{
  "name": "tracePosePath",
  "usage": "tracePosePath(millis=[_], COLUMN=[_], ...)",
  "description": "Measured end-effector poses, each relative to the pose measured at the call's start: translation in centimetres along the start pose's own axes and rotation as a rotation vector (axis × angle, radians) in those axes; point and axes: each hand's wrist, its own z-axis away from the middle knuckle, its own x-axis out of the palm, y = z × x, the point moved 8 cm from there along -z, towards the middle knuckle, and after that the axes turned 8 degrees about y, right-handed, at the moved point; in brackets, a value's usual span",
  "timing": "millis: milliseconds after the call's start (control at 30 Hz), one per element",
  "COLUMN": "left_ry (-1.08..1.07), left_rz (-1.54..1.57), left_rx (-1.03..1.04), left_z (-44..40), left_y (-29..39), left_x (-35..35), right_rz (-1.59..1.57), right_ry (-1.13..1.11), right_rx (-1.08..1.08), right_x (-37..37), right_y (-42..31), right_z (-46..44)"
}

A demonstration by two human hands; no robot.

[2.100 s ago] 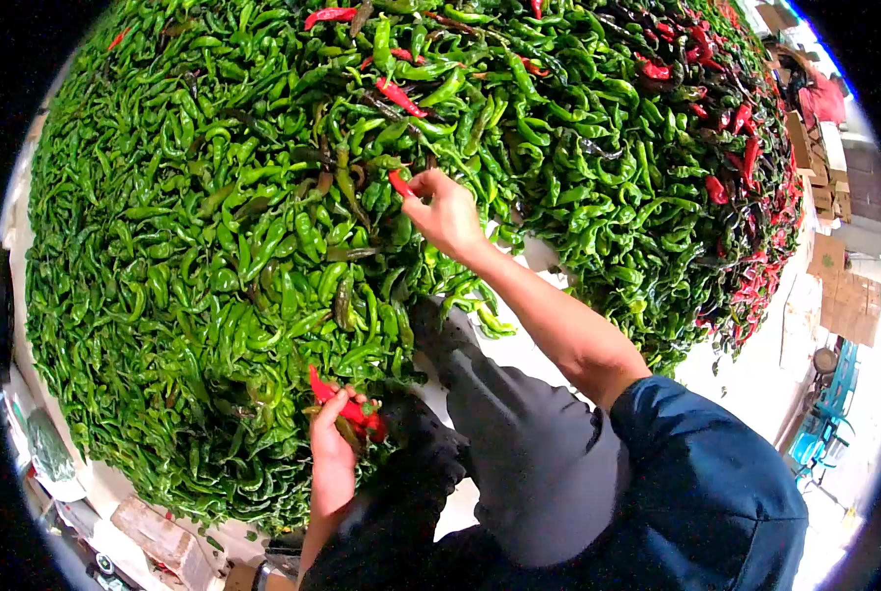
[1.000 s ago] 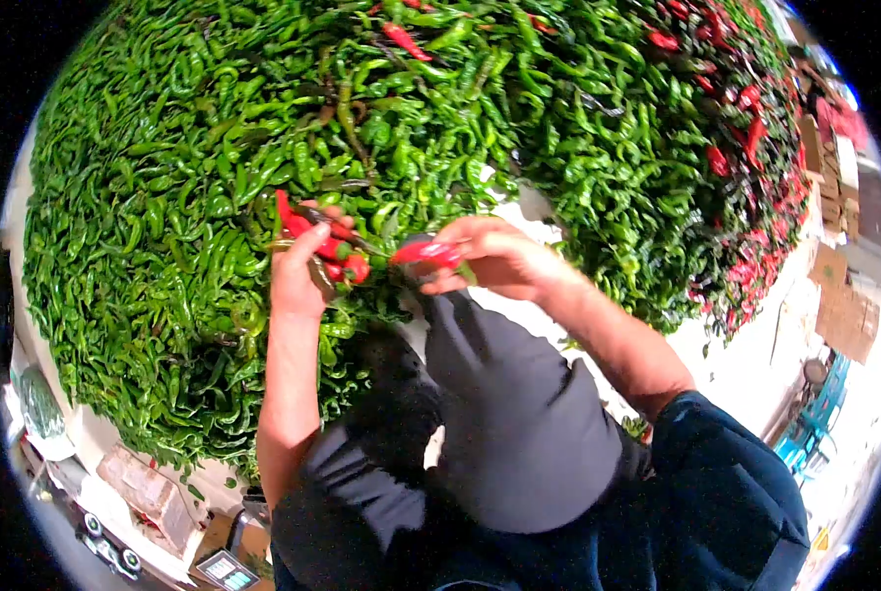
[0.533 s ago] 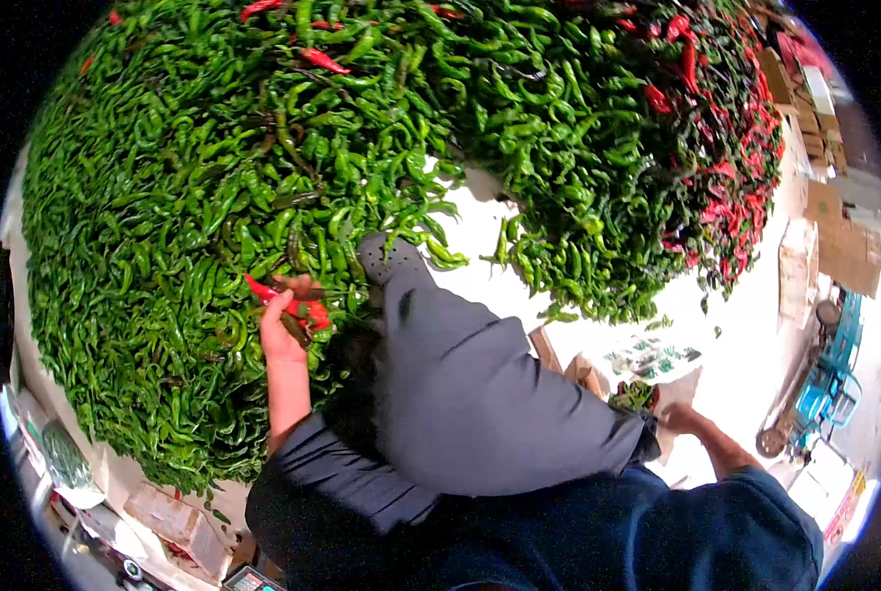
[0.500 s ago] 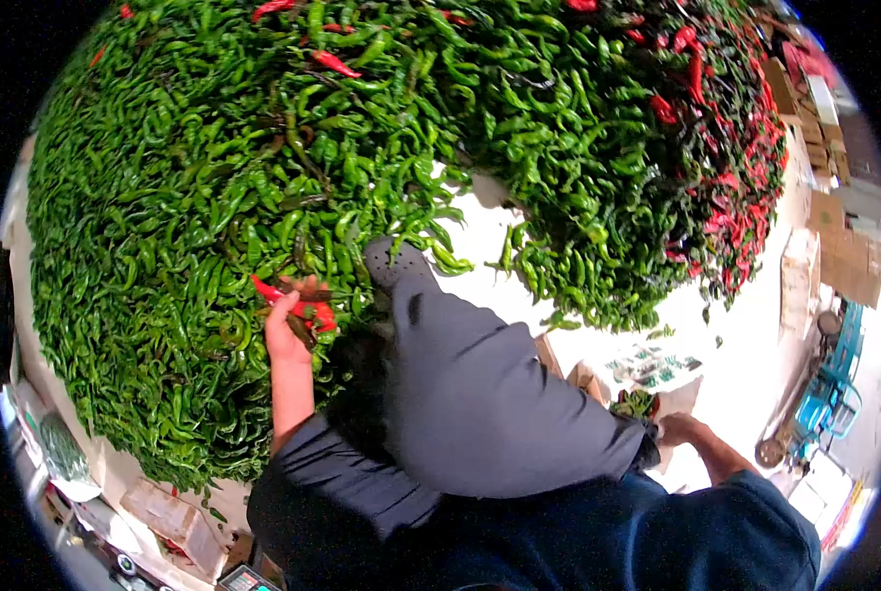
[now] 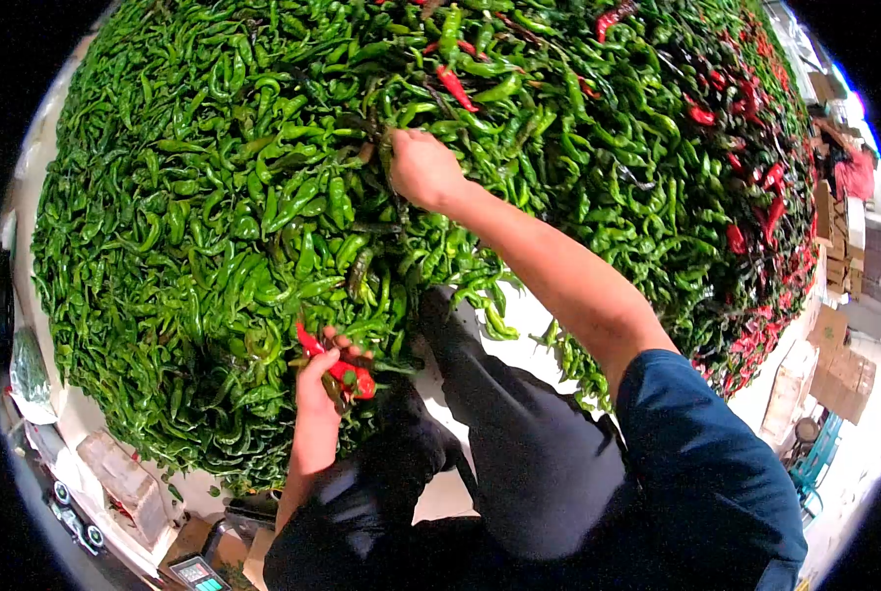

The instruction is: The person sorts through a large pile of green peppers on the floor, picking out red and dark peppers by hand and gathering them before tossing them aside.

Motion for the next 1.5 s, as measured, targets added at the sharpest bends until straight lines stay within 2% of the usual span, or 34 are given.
tracePosePath(millis=[67,100,200,233,267,333,367,467,533,567,600,667,767,867,900,1033,1133,1200,1333,1400,1467,1500], left_ry=[0.092,0.093,0.064,0.106,0.109,0.093,0.109,0.11,0.065,0.034,0.004,-0.011,-0.011,-0.016,-0.007,-0.007,0.025,0.034,0.019,0.059,0.096,0.113], left_rz=[-0.031,-0.025,0.046,0.031,0.024,0.014,0.005,0.063,0.082,0.085,0.086,0.048,0.075,0.062,0.041,0.004,0.015,0.003,-0.026,-0.06,-0.082,-0.087], left_rx=[0.002,0.01,0.001,-0.001,0.018,0.03,0.028,-0.001,0.009,0.017,0.024,0.021,0.011,0.013,0.017,0.006,-0.014,-0.011,0.002,0.002,-0.011,-0.023], left_z=[0.8,1.1,1.2,1.0,0.7,-0.1,0.0,-0.4,-0.2,-0.1,-0.1,-0.1,0.0,0.4,0.4,0.4,0.1,0.1,0.0,0.1,0.2,0.1], left_y=[0.7,1.1,1.6,1.6,1.6,1.3,1.4,0.8,1.1,1.3,1.6,1.8,1.9,1.7,1.5,0.9,0.5,0.6,1.1,1.4,1.2,1.1], left_x=[-1.5,-1.8,-3.0,-3.6,-4.0,-4.2,-3.5,-3.9,-3.5,-3.2,-3.0,-2.7,-2.5,-2.6,-2.7,-3.3,-4.3,-4.3,-4.0,-4.2,-4.5,-4.7], right_rz=[0.174,0.237,0.363,0.446,0.519,0.476,0.458,0.05,-0.172,-0.195,-0.178,0.034,0.15,0.149,0.296,0.386,0.256,0.399,0.748,0.715,0.783,0.72], right_ry=[0.128,0.119,-0.058,-0.093,-0.173,-0.551,-0.505,-0.323,-0.207,-0.177,-0.245,-0.164,-0.087,-0.046,-0.092,-0.302,-0.229,-0.231,-0.377,-0.218,-0.262,-0.317], right_rx=[-0.244,-0.369,-0.432,-0.523,-0.592,-0.504,-0.501,-0.33,-0.118,-0.183,-0.194,-0.344,-0.351,-0.257,-0.328,-0.469,-0.371,-0.405,-0.671,-0.899,-0.892,-0.828], right_x=[-0.1,-0.1,1.3,1.6,2.7,5.6,5.7,4.2,1.3,0.1,0.5,-0.6,-1.6,-2.8,-2.5,1.1,1.0,1.8,5.4,5.2,5.7,6.3], right_y=[-2.8,-4.0,-4.4,-5.0,-5.2,-4.3,-4.1,-1.6,-0.3,-0.7,-0.2,-0.9,-1.4,-1.2,-1.8,-2.0,-2.1,-2.2,-2.3,-3.7,-4.1,-3.3], right_z=[-2.3,-2.9,-4.9,-5.3,-5.7,-6.6,-7.2,-8.7,-7.6,-6.2,-4.7,-1.9,0.5,0.3,0.2,0.5,-1.6,-3.6,-6.3,-7.1,-8.0,-8.4])
